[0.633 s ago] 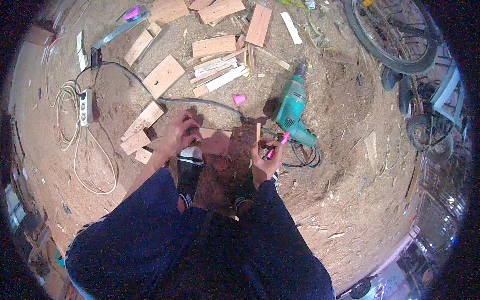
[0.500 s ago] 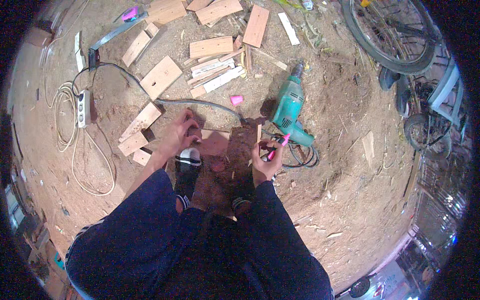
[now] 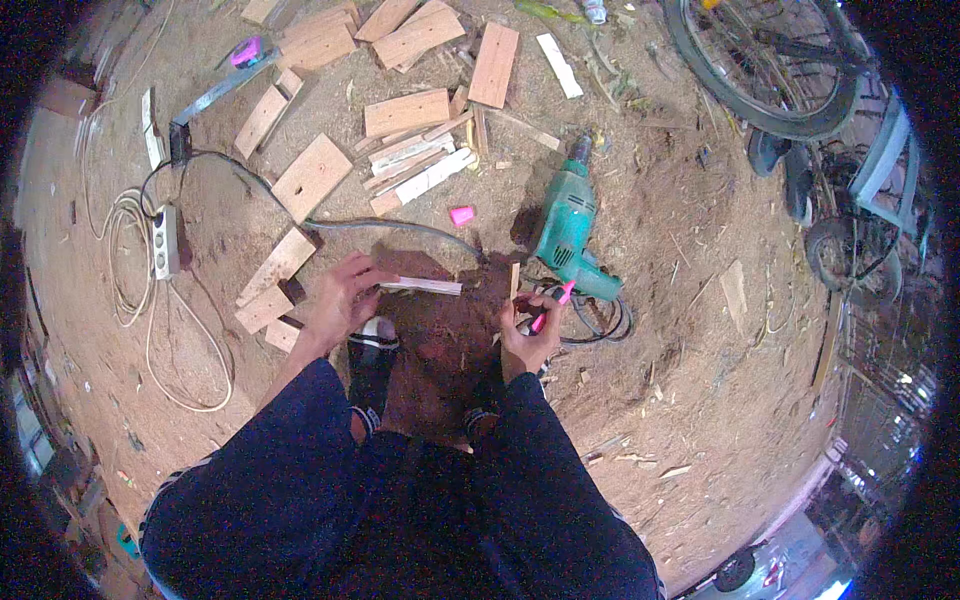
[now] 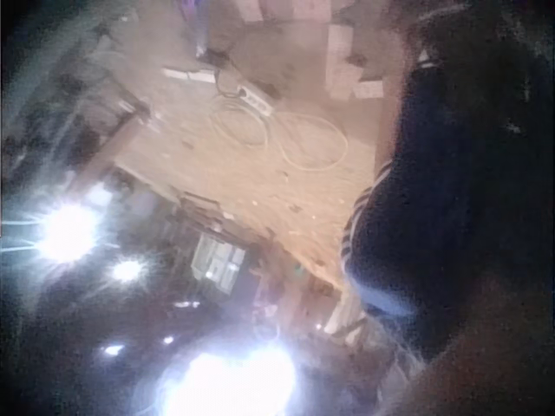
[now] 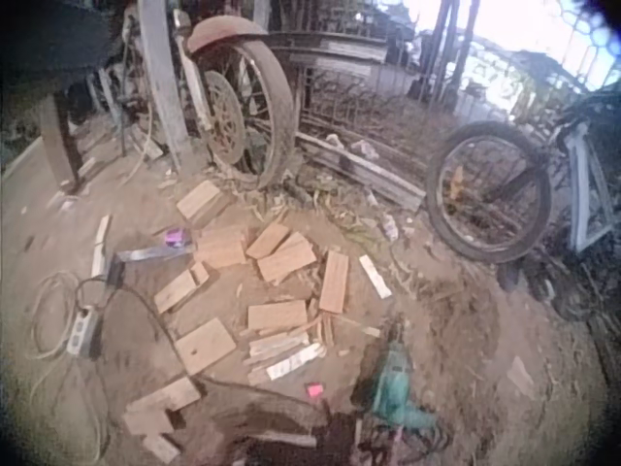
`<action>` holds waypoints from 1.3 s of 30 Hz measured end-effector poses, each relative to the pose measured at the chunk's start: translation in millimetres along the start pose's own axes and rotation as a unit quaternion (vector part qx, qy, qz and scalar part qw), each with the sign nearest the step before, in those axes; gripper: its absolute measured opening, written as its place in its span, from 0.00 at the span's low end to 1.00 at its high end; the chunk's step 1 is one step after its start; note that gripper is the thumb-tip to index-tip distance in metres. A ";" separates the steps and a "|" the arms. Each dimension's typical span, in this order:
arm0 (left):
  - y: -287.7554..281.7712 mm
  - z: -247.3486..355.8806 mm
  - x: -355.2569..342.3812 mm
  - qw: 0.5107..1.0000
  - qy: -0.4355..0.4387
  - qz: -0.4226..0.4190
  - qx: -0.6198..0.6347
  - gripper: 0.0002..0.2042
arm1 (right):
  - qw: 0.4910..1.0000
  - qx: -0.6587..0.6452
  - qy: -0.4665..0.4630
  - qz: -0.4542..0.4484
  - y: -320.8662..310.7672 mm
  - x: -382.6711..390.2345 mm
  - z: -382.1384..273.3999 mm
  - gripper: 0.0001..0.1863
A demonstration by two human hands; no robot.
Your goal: The person drills a hole into a piece of wood and then marks another piece of wood using a marker.
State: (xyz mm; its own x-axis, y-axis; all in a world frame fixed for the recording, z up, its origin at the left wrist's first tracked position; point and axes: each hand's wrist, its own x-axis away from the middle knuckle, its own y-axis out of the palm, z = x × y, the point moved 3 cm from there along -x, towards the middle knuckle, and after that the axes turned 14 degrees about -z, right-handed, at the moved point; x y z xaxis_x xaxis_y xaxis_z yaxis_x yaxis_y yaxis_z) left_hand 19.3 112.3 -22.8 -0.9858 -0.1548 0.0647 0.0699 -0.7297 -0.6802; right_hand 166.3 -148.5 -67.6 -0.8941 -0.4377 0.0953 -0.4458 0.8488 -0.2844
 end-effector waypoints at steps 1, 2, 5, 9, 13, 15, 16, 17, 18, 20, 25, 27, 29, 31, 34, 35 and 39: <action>1.9 -1.3 -0.3 1.000 0.004 0.001 -0.003 0.18 | 1.000 0.001 -0.004 -0.005 -0.1 -0.5 0.2 0.19; 4.8 -2.7 -0.2 1.000 0.005 0.002 -0.024 0.18 | 1.000 0.003 -0.001 0.001 0.0 0.5 4.8 0.19; 2.8 1.3 -1.2 1.000 0.000 0.010 -0.029 0.18 | 1.000 -0.014 0.003 0.015 0.1 1.2 9.9 0.19; 8.5 -5.1 7.0 0.999 -0.013 0.003 -0.052 0.18 | 1.000 -0.001 0.011 0.004 0.4 3.5 5.7 0.19; 9.1 -9.1 8.4 0.998 -0.048 0.011 -0.036 0.15 | 1.000 0.002 0.020 0.009 0.5 1.9 7.2 0.19; 8.1 -2.2 8.9 0.998 -0.062 0.013 -0.016 0.15 | 1.000 -0.003 0.010 0.004 -1.4 2.7 5.6 0.19; 7.0 -0.2 8.6 0.997 -0.078 0.014 0.005 0.14 | 1.000 -0.007 0.001 -0.002 -1.0 3.3 4.8 0.19; 6.1 0.4 7.8 0.997 -0.076 0.014 0.002 0.14 | 1.000 -0.009 0.000 0.000 0.4 3.5 4.9 0.19; 6.7 1.0 7.3 0.996 -0.085 0.015 -0.007 0.14 | 1.000 -0.003 0.008 -0.003 0.7 4.3 5.2 0.19; 8.9 -6.4 4.8 0.995 -0.094 0.017 -0.017 0.13 | 1.000 0.003 0.015 -0.004 0.6 5.2 5.1 0.19; 11.0 -36.0 -13.6 0.968 -0.166 -0.086 0.166 0.11 | 1.000 0.019 0.021 -0.010 3.7 4.0 1.0 0.19; 12.9 -34.1 -18.4 0.967 -0.164 -0.105 0.165 0.13 | 1.000 0.021 0.015 -0.015 3.0 5.0 -0.3 0.19; 18.8 -28.8 -18.7 0.964 -0.165 -0.123 0.166 0.14 | 0.999 0.024 0.010 -0.023 3.8 7.6 0.0 0.19; 10.5 -12.1 -19.2 0.998 -0.046 0.040 -0.017 0.20 | 0.999 -0.006 0.009 -0.033 6.3 6.7 -1.7 0.19; 16.7 -5.8 -8.6 0.993 -0.081 0.088 0.015 0.19 | 0.995 -0.029 0.011 -0.097 10.2 7.7 -8.3 0.19; 19.3 -5.2 -4.4 0.988 -0.094 0.121 0.033 0.16 | 0.995 -0.027 0.013 -0.099 12.6 8.7 -6.8 0.19; 27.7 -15.0 6.0 0.996 -0.071 0.040 0.022 0.21 | 0.985 0.016 -0.040 -0.170 39.8 6.1 -18.6 0.18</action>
State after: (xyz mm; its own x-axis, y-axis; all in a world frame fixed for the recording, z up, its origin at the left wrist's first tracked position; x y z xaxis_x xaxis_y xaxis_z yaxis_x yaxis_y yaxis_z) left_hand 13.1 101.1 -52.2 -0.9453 -0.3047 0.1167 0.1575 -0.7394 -0.6546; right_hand 142.3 -111.9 -60.6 -0.6869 -0.7176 0.1149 -0.7155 0.6401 -0.2801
